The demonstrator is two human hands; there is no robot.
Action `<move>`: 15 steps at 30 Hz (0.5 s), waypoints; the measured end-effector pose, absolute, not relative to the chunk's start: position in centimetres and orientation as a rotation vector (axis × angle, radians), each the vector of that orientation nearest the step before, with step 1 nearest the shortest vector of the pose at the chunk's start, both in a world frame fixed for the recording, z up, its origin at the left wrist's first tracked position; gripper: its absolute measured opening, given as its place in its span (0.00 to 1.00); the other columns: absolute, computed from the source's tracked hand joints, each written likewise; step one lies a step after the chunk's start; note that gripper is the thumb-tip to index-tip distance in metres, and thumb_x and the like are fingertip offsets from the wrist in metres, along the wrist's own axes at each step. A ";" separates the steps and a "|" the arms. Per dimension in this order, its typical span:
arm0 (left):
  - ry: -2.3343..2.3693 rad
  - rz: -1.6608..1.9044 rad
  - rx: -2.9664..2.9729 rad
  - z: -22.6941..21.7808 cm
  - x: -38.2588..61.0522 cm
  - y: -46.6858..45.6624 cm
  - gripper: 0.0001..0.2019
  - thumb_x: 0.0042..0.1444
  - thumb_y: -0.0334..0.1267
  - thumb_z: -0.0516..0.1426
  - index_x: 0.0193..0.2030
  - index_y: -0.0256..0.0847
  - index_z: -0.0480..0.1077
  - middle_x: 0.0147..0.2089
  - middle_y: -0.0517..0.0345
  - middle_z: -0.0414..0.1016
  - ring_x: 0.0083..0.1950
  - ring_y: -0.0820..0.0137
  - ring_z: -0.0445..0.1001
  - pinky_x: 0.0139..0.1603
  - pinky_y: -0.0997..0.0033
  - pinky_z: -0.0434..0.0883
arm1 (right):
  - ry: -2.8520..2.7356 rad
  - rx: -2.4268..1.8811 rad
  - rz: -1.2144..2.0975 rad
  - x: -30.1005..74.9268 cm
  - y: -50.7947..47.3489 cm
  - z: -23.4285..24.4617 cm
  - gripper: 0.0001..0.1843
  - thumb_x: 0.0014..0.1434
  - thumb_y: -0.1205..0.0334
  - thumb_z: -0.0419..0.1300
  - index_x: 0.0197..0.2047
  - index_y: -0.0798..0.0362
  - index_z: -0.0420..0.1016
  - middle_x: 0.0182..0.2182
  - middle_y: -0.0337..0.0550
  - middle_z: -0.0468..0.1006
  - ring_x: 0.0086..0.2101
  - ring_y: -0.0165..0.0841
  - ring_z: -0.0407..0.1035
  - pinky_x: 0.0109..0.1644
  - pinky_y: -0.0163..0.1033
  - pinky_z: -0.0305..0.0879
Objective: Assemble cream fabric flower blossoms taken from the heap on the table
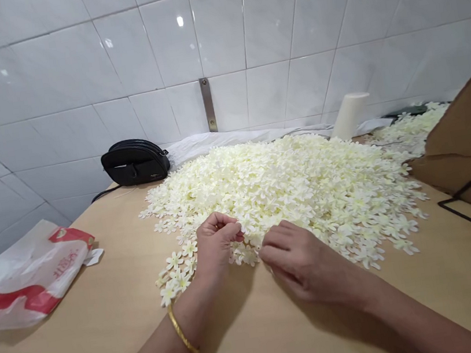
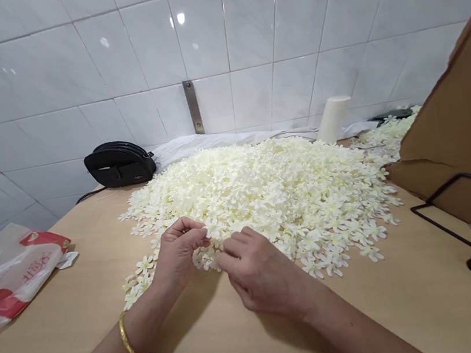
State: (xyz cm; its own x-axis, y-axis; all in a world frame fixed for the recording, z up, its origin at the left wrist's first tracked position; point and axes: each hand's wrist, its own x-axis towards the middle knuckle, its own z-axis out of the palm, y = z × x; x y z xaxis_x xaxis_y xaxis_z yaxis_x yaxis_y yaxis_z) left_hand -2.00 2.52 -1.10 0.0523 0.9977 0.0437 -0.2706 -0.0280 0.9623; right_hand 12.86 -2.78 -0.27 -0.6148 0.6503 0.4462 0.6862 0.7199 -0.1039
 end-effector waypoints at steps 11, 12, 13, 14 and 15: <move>0.775 1.220 1.161 -1.0 -1.8 2.0 0.13 0.40 0.26 0.55 0.36 0.39 0.64 0.24 0.65 0.66 0.23 0.79 0.63 0.28 0.76 0.62 | -1.824 -1.258 0.299 13.2 -2.4 0.4 0.07 0.56 0.64 0.48 0.29 0.55 0.65 0.23 0.39 0.66 0.25 0.27 0.59 0.29 0.33 0.55; 0.764 1.209 1.181 -0.9 -1.7 1.8 0.14 0.40 0.26 0.55 0.36 0.40 0.64 0.25 0.65 0.66 0.24 0.79 0.64 0.29 0.76 0.62 | -1.742 -1.267 0.364 13.3 -2.3 0.4 0.06 0.56 0.63 0.50 0.32 0.55 0.65 0.26 0.40 0.67 0.27 0.28 0.61 0.30 0.34 0.57; 0.760 1.198 1.196 -0.8 -1.6 1.6 0.14 0.40 0.26 0.55 0.36 0.40 0.64 0.25 0.64 0.66 0.25 0.78 0.64 0.29 0.76 0.62 | -1.696 -1.269 0.453 13.4 -2.1 0.4 0.08 0.55 0.61 0.51 0.36 0.55 0.66 0.28 0.41 0.69 0.29 0.29 0.62 0.32 0.34 0.58; 0.763 1.189 1.209 -0.7 -1.5 1.4 0.14 0.40 0.26 0.56 0.36 0.40 0.64 0.25 0.64 0.66 0.25 0.78 0.63 0.29 0.77 0.62 | -1.675 -1.264 0.553 13.3 -2.0 0.3 0.10 0.54 0.60 0.52 0.39 0.54 0.65 0.30 0.41 0.69 0.30 0.29 0.63 0.32 0.34 0.59; 0.771 1.181 1.221 -0.7 -1.3 1.2 0.13 0.40 0.27 0.56 0.36 0.40 0.64 0.25 0.64 0.66 0.25 0.78 0.63 0.28 0.77 0.61 | -1.668 -1.259 0.652 13.3 -1.9 0.2 0.11 0.54 0.59 0.53 0.40 0.54 0.65 0.31 0.41 0.69 0.30 0.30 0.63 0.32 0.34 0.59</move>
